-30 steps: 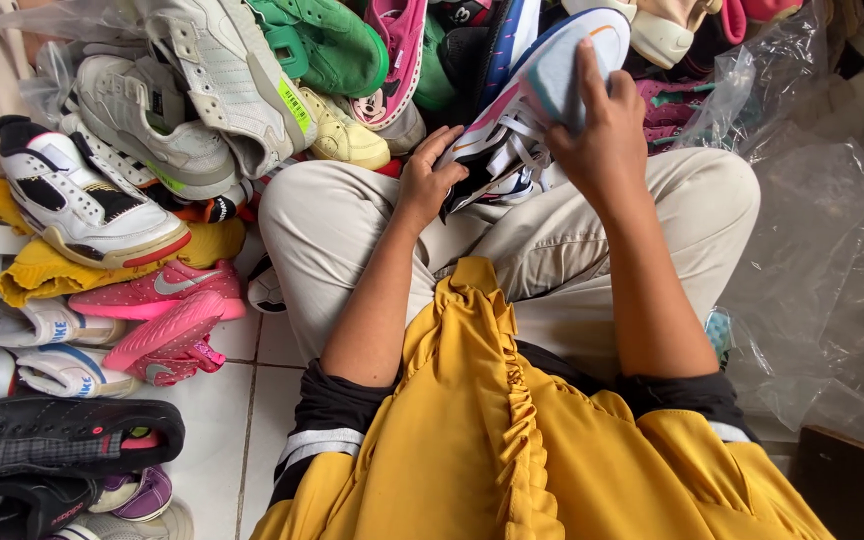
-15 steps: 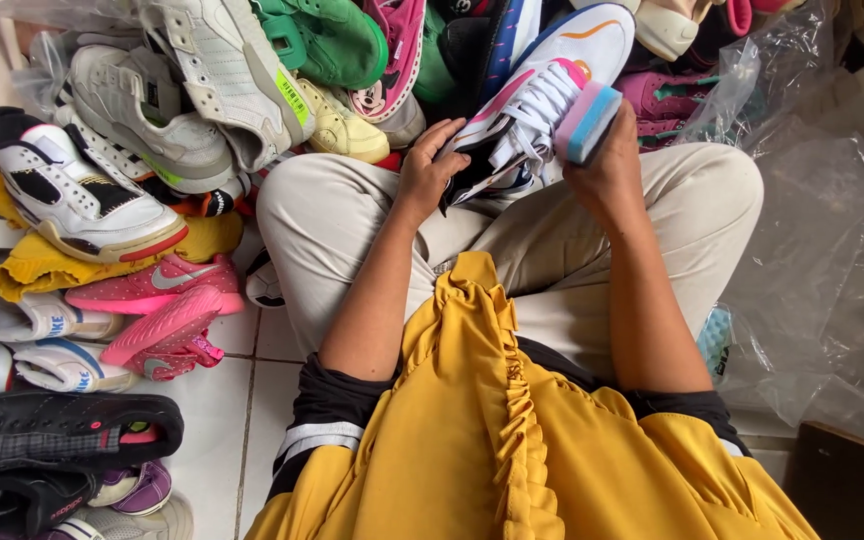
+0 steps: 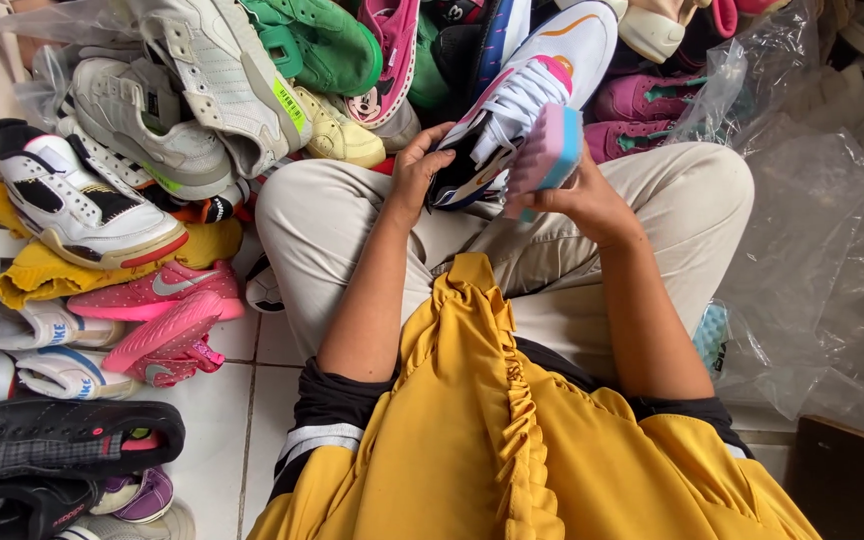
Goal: The person scrubs a white, blue, and pink sneaker with a blue and pink sponge, focusing on the upper and side panels. The person rotates the shoe to access different areas and continues scrubbing throughout the clip.
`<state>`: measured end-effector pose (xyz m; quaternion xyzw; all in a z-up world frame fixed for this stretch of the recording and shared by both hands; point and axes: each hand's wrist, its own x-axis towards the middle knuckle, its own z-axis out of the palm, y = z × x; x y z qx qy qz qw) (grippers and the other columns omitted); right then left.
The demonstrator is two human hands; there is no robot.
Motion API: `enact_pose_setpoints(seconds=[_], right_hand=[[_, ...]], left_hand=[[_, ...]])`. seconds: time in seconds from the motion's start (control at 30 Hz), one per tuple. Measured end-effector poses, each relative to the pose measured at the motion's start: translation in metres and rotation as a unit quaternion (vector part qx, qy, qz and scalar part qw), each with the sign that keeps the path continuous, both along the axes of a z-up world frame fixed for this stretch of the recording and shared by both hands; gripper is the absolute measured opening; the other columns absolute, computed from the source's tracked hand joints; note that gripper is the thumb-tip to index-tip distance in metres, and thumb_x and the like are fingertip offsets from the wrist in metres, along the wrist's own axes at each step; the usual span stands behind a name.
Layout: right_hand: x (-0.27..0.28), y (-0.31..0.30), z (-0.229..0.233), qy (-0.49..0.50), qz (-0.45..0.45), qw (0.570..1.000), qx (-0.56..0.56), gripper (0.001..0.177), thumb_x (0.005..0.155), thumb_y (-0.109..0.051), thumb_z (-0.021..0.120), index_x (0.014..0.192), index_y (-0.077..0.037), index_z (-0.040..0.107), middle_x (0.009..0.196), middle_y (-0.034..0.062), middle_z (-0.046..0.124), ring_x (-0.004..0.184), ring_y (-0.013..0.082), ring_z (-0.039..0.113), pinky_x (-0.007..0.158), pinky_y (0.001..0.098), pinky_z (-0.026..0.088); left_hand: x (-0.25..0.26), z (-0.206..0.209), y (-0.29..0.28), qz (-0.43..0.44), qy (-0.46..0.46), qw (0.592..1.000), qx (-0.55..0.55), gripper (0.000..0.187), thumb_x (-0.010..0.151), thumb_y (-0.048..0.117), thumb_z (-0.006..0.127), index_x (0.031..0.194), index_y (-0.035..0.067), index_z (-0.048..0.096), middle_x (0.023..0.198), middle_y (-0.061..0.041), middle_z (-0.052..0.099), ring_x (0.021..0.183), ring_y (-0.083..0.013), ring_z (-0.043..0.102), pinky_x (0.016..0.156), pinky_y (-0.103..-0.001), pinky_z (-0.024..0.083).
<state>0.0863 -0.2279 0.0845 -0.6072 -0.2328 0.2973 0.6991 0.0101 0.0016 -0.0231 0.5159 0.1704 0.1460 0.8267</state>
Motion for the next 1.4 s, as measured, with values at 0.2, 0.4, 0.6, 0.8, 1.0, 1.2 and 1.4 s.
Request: enact_pose_setpoints(seconds=[0.2, 0.4, 0.6, 0.8, 1.0, 1.2, 1.4], right_hand=[[-0.016, 0.012, 0.015, 0.068, 0.031, 0.995, 0.070, 0.041, 0.073, 0.000, 0.081, 0.110, -0.001, 0.064, 0.097, 0.0123, 0.068, 0.094, 0.0222, 0.068, 0.086, 0.0413, 0.057], [-0.040, 0.032, 0.063, 0.254, 0.056, 0.932, 0.254, 0.033, 0.084, -0.017, 0.067, 0.112, 0.000, 0.062, 0.093, 0.0154, 0.067, 0.087, 0.0260, 0.068, 0.090, 0.0462, 0.056], [0.006, -0.012, 0.024, 0.268, 0.046, 0.932, 0.240, 0.091, 0.063, -0.046, 0.078, 0.138, -0.006, 0.046, 0.123, 0.0174, 0.059, 0.111, 0.0422, 0.063, 0.096, 0.0744, 0.050], [0.027, -0.038, 0.034, 0.314, 0.066, 0.894, 0.312, 0.080, 0.079, -0.047, 0.076, 0.140, -0.001, 0.052, 0.133, 0.0255, 0.062, 0.117, 0.0522, 0.063, 0.083, 0.0794, 0.053], [0.042, -0.038, 0.012, 0.340, 0.075, 0.877, 0.332, 0.085, 0.076, -0.057, 0.073, 0.138, -0.003, 0.054, 0.132, 0.0279, 0.062, 0.119, 0.0560, 0.061, 0.093, 0.0733, 0.053], [0.039, -0.039, 0.007, 0.297, 0.070, 0.909, 0.285, 0.083, 0.074, -0.064, 0.071, 0.133, -0.007, 0.058, 0.125, 0.0244, 0.067, 0.114, 0.0549, 0.066, 0.092, 0.0728, 0.054], [0.034, -0.037, 0.015, 0.317, 0.027, 0.903, 0.291, 0.080, 0.075, -0.062, 0.066, 0.132, -0.006, 0.059, 0.121, 0.0226, 0.068, 0.102, 0.0471, 0.071, 0.085, 0.0640, 0.061]], left_hand=[[-0.002, 0.008, -0.002, -0.017, 0.012, 0.999, 0.032, 0.043, 0.090, 0.012, 0.077, 0.133, 0.012, 0.070, 0.122, -0.013, 0.071, 0.109, -0.0157, 0.066, 0.097, -0.035, 0.057], [-0.001, -0.003, 0.001, -0.037, 0.044, 0.990, 0.125, 0.047, 0.092, 0.022, 0.082, 0.137, 0.014, 0.069, 0.150, -0.021, 0.053, 0.141, -0.0368, 0.048, 0.118, -0.046, 0.038], [-0.001, -0.007, 0.002, -0.053, 0.053, 0.982, 0.175, 0.050, 0.091, 0.025, 0.082, 0.138, 0.015, 0.068, 0.153, -0.019, 0.049, 0.145, -0.0381, 0.044, 0.121, -0.047, 0.035], [-0.010, 0.017, -0.004, -0.070, 0.052, 0.953, 0.291, 0.054, 0.092, 0.031, 0.079, 0.141, 0.014, 0.064, 0.150, -0.021, 0.050, 0.145, -0.0391, 0.043, 0.122, -0.048, 0.030], [-0.018, 0.032, -0.011, -0.067, 0.044, 0.916, 0.393, 0.058, 0.093, 0.042, 0.075, 0.142, 0.014, 0.062, 0.148, -0.022, 0.052, 0.140, -0.0379, 0.047, 0.120, -0.050, 0.032], [-0.010, 0.055, -0.041, -0.055, 0.085, 0.794, 0.600, 0.067, 0.094, 0.047, 0.070, 0.151, 0.019, 0.049, 0.157, -0.018, 0.046, 0.145, -0.0383, 0.042, 0.116, -0.063, 0.027], [0.034, 0.070, -0.072, -0.133, 0.025, 0.794, 0.592, 0.078, 0.097, 0.037, 0.074, 0.162, 0.024, 0.032, 0.159, -0.008, 0.047, 0.147, -0.0291, 0.043, 0.118, -0.065, 0.026]])
